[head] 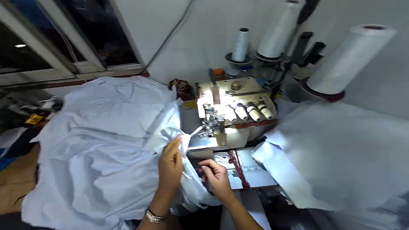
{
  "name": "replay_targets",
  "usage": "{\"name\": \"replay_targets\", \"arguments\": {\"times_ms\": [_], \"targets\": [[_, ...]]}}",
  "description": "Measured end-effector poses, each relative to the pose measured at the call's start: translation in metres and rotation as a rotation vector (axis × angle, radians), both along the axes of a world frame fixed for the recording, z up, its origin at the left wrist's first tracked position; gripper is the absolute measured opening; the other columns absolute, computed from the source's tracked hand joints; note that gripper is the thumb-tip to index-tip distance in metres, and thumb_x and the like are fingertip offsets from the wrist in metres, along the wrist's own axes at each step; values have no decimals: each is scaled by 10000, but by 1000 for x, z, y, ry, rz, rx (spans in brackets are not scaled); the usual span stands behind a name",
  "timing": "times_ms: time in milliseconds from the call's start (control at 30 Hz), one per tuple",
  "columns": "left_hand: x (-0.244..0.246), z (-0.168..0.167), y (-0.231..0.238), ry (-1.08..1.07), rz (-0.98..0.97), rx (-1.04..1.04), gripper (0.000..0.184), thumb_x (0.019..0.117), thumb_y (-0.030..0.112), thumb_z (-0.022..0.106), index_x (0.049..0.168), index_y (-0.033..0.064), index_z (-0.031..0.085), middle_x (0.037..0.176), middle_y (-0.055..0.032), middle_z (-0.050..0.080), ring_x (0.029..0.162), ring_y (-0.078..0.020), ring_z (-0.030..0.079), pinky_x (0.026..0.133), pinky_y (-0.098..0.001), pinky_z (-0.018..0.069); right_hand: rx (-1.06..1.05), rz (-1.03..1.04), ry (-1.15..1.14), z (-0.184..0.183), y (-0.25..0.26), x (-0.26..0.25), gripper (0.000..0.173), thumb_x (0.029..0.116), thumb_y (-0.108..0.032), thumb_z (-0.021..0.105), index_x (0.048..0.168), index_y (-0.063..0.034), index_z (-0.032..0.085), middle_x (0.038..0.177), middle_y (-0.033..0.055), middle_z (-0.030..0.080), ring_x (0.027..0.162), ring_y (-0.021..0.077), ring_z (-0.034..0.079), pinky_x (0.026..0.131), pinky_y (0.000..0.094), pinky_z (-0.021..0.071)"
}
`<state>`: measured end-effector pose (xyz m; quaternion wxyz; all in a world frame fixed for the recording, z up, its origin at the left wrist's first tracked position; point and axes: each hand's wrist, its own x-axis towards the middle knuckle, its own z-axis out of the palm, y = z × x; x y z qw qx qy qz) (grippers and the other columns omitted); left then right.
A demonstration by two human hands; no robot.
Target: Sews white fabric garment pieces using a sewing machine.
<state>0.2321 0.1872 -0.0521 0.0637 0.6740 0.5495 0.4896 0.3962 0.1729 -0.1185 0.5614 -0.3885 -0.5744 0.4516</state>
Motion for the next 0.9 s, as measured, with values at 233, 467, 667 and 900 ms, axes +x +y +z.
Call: {"name": "replay_targets", "arguments": {"times_ms": [233,467,667,900], "targets": [[13,-22,-45,-41,-6,10,366,918,-28,508,1223,-35,710,1289,-185,671,1180,-300,652,985,-418,546,65,-10,29,4,-3,-4,240,1016,-77,499,1099,52,683,867,29,719,670,39,649,593,197,554],[43,-41,-67,-36,-157,63,245,875,-60,561,1042,-57,740,1227,-223,680,1145,-348,651,1003,-405,530,37,-87,91,29,-15,-14,201,979,-114,584,1080,32,678,886,4,708,733,20,653,660,170,556],[35,-40,-67,9,-327,2,334,935,-1,555,1236,-38,697,1202,-188,704,1141,-315,668,1019,-408,521,-78,-467,289,34,3,5,238,1011,5,428,877,-36,621,723,-72,632,669,2,635,662,196,571],[13,-14,-49,82,-363,-58,242,973,10,533,1133,-12,713,945,-151,724,876,-271,717,823,-406,585,280,-139,-126,47,-45,1,216,1005,-88,506,854,-44,652,791,-94,621,764,-86,576,717,117,500]]}}
